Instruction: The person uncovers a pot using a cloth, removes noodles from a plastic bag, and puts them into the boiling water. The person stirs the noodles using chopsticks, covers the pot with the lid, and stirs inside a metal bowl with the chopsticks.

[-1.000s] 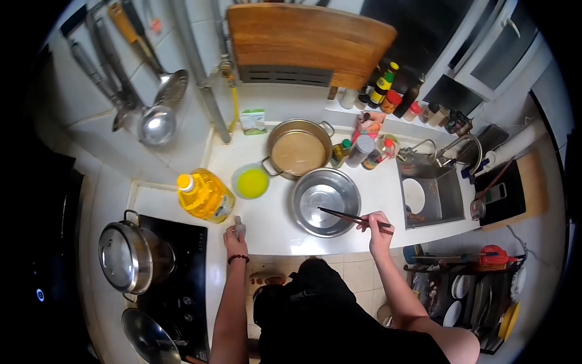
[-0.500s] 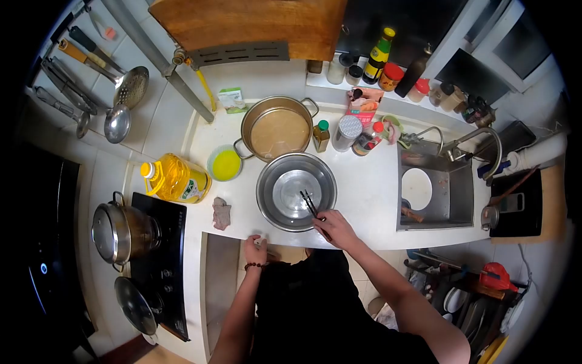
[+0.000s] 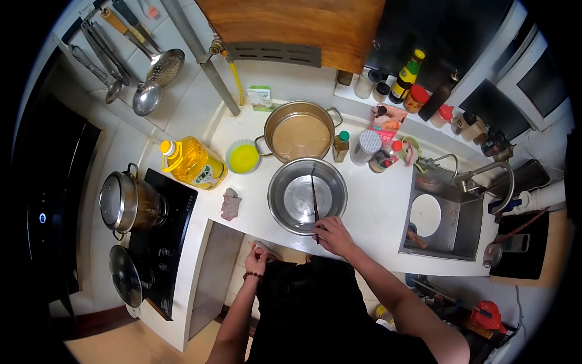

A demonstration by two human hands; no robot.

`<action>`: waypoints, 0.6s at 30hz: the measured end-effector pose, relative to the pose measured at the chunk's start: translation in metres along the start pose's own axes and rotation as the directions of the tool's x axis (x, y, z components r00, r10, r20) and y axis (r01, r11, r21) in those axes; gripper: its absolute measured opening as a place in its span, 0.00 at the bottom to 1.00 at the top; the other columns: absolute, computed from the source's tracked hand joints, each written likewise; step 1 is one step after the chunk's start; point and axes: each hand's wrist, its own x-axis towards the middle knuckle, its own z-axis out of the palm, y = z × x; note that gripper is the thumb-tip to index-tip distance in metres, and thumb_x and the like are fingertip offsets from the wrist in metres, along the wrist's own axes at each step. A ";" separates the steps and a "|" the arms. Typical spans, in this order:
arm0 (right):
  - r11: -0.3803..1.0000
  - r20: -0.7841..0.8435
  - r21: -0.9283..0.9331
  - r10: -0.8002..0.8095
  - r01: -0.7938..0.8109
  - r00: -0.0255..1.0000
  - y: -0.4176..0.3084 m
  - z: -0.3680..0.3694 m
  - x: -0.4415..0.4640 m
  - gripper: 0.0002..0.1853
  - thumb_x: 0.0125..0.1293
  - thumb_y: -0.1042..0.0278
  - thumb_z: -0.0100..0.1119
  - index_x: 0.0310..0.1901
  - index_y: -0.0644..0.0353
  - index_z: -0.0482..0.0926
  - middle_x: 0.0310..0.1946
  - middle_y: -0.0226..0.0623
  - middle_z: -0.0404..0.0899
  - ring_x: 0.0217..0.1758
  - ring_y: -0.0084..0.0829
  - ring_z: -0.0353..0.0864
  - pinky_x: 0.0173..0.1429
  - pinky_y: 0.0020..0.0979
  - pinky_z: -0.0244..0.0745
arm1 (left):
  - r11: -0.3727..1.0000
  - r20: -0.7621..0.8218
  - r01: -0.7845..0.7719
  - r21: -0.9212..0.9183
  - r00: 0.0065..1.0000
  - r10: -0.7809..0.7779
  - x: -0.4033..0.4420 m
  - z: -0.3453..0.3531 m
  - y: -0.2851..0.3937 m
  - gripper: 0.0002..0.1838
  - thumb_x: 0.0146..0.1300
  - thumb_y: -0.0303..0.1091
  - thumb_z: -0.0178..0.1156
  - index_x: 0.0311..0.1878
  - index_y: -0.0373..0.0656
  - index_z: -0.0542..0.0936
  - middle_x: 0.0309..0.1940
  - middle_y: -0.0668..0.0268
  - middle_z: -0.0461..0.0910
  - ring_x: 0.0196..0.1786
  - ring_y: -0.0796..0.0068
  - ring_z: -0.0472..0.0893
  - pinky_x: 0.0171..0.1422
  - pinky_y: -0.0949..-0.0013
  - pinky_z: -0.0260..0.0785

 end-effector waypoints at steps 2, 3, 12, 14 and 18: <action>1.000 0.001 0.004 0.000 0.000 1.000 -0.001 -0.003 0.000 0.15 0.57 0.64 0.72 0.45 0.56 0.84 0.48 0.36 0.76 0.56 0.40 0.75 0.66 0.43 0.66 | 1.000 0.019 0.005 -0.001 1.000 -0.005 0.002 0.003 -0.008 0.12 0.63 0.39 0.70 0.42 0.40 0.83 0.35 0.61 0.87 0.40 0.69 0.87 0.49 0.64 0.78; 1.000 0.005 0.010 0.003 -0.003 1.000 -0.002 -0.003 0.000 0.15 0.57 0.63 0.72 0.45 0.56 0.84 0.49 0.37 0.76 0.56 0.40 0.75 0.66 0.43 0.66 | 1.000 0.018 0.003 -0.001 1.000 -0.003 0.003 0.005 -0.012 0.12 0.63 0.39 0.70 0.42 0.40 0.83 0.35 0.61 0.87 0.40 0.69 0.87 0.49 0.64 0.78; 0.999 -0.009 0.011 0.046 -0.046 0.999 -0.016 -0.022 0.004 0.26 0.54 0.53 0.77 0.53 0.55 0.84 0.56 0.38 0.75 0.63 0.42 0.73 0.68 0.44 0.65 | 0.999 0.050 0.005 -0.054 0.999 -0.002 0.017 0.001 -0.010 0.12 0.64 0.38 0.69 0.42 0.39 0.83 0.34 0.62 0.87 0.39 0.69 0.86 0.49 0.65 0.78; 0.997 -0.023 0.008 0.074 -0.074 0.997 -0.020 -0.027 0.001 0.25 0.54 0.54 0.77 0.52 0.55 0.84 0.56 0.38 0.76 0.62 0.42 0.73 0.68 0.43 0.65 | 0.997 0.054 0.019 -0.080 0.998 -0.015 0.014 -0.002 -0.006 0.11 0.64 0.37 0.69 0.40 0.38 0.82 0.33 0.61 0.86 0.39 0.70 0.86 0.50 0.65 0.78; 0.989 -0.073 0.011 0.149 -0.148 0.986 -0.022 -0.033 -0.007 0.23 0.54 0.56 0.77 0.51 0.54 0.85 0.54 0.36 0.77 0.60 0.41 0.74 0.67 0.42 0.66 | 0.991 0.048 -0.047 -0.125 0.997 0.054 0.013 0.001 -0.014 0.10 0.65 0.35 0.67 0.40 0.38 0.82 0.34 0.61 0.86 0.40 0.70 0.86 0.50 0.66 0.79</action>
